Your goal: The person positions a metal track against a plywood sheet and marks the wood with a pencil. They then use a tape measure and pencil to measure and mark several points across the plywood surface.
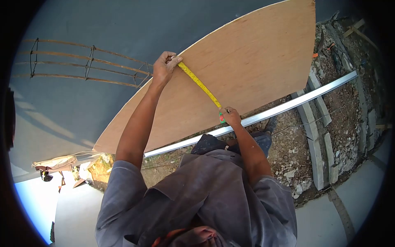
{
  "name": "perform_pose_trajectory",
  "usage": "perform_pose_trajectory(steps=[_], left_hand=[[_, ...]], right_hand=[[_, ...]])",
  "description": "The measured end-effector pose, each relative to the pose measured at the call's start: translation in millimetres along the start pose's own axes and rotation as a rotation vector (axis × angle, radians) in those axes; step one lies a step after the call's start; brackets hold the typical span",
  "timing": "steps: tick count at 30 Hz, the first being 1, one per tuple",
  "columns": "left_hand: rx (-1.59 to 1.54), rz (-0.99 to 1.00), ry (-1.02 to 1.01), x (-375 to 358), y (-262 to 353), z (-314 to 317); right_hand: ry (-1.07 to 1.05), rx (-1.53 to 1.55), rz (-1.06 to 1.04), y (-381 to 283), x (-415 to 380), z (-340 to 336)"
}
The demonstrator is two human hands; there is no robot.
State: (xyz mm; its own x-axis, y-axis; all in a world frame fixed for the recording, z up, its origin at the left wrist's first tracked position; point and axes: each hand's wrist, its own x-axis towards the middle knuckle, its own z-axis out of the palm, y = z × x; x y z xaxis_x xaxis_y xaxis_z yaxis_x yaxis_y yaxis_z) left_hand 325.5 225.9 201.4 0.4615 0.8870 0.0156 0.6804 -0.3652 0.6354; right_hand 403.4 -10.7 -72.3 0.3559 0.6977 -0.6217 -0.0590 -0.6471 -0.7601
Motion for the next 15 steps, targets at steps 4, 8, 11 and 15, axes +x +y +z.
perform_pose_trajectory(steps=[4,8,11,15], left_hand=[[0.16,0.12,0.004,-10,-3,9],[0.523,0.303,0.081,-15,-7,26],[0.655,0.273,0.114,-15,-5,35],[0.803,0.181,0.132,-17,1,42]], right_hand=[[0.071,-0.088,0.102,-14,16,12],[0.083,-0.054,0.19,-23,30,18],[0.081,-0.017,0.231,-36,34,15],[0.09,0.007,0.266,-36,46,23]])
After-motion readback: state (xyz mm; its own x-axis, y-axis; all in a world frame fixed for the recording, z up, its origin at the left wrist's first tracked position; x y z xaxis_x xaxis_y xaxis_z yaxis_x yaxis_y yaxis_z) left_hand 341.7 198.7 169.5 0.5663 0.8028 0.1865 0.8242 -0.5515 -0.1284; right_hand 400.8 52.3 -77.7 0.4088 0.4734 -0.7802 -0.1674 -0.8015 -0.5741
